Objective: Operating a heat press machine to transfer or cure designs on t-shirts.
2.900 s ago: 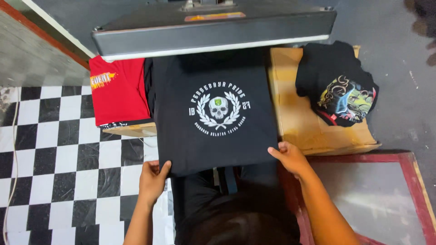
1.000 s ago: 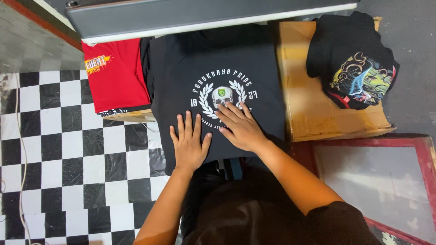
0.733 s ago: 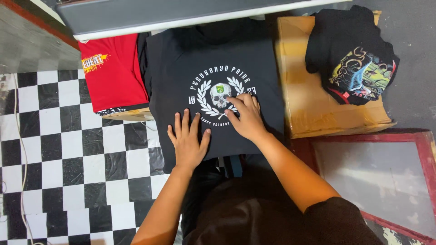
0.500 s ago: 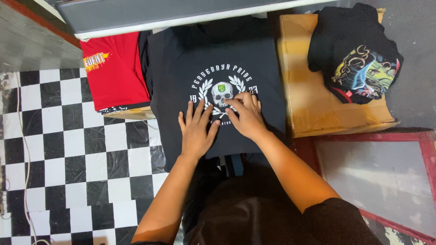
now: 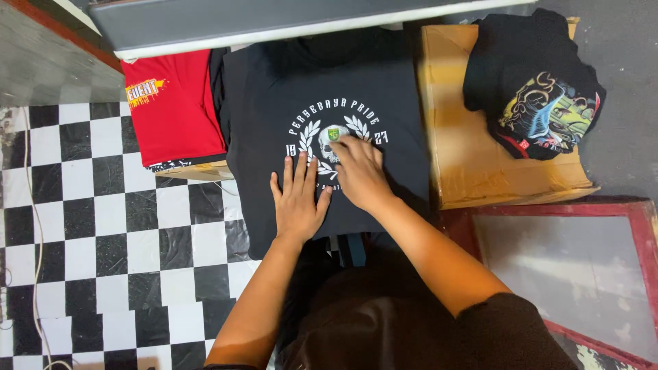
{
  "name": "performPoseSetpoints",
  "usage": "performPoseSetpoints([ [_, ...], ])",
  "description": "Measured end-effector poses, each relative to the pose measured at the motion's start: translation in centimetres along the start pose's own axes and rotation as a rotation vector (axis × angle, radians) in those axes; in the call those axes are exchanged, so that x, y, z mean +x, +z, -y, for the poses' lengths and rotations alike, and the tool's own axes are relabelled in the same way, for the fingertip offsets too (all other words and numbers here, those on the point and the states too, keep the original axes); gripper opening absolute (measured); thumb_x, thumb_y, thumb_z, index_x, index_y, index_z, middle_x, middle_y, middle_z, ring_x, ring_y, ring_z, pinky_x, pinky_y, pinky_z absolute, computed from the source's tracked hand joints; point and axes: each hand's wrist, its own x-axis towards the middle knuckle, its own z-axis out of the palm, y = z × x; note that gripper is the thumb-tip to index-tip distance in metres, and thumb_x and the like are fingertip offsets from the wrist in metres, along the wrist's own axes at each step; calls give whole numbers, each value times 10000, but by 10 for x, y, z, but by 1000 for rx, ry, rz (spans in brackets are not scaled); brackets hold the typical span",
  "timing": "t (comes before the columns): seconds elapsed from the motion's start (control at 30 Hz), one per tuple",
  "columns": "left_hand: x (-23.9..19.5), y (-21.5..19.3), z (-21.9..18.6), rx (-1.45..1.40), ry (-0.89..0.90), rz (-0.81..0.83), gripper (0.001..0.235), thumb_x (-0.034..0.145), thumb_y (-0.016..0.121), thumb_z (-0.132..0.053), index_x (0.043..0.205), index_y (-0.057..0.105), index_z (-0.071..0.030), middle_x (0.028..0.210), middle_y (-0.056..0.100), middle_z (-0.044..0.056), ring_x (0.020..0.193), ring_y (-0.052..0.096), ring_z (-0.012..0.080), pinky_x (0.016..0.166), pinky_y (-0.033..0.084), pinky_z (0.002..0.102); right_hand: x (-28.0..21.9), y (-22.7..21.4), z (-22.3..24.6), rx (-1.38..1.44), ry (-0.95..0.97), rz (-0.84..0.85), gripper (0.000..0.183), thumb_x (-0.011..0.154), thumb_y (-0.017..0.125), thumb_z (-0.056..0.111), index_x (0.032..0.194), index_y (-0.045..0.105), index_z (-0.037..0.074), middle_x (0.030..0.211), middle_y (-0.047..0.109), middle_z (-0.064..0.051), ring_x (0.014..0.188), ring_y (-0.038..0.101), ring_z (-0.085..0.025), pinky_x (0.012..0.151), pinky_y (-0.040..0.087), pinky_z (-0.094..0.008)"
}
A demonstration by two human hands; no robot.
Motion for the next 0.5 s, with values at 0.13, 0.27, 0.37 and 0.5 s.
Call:
performPoseSetpoints([
  [0.13,-1,-2,-1,15,-8,26,671,1018,487,-469,1572,393,-101,1676,291,101,1560,181,343,1206,94,636,14,3,11,-59,-107,90,509,1008,535,182,1507,498,86,1621,388,-100,1529,317,-254,1194,245,-509],
  [0.27,-4,1,1,41,-20,6,636,1040,469,-424,1589,372,-119,1680,285,110,1568,175,339,1216,93,611,34,-6,2,-238,-75,238,593,1050,367,384,1576,313,116,1670,194,-61,1544,122,-239,1204,78,-563],
  [0.37,-11,0,1,44,-43,13,644,1033,472,-426,1590,368,-120,1670,286,124,1560,176,345,1216,95,603,44,-13,-19,-222,56,248,645,1055,317,446,1601,236,112,1677,140,-77,1538,85,-254,1205,27,-569],
  [0.5,-10,-3,0,36,-43,13,645,1033,472,-431,1588,375,-117,1665,293,133,1560,179,349,1213,110,612,42,-16,-41,-208,178,91,671,1065,321,462,1622,245,96,1704,150,-116,1574,84,-288,1226,27,-587],
])
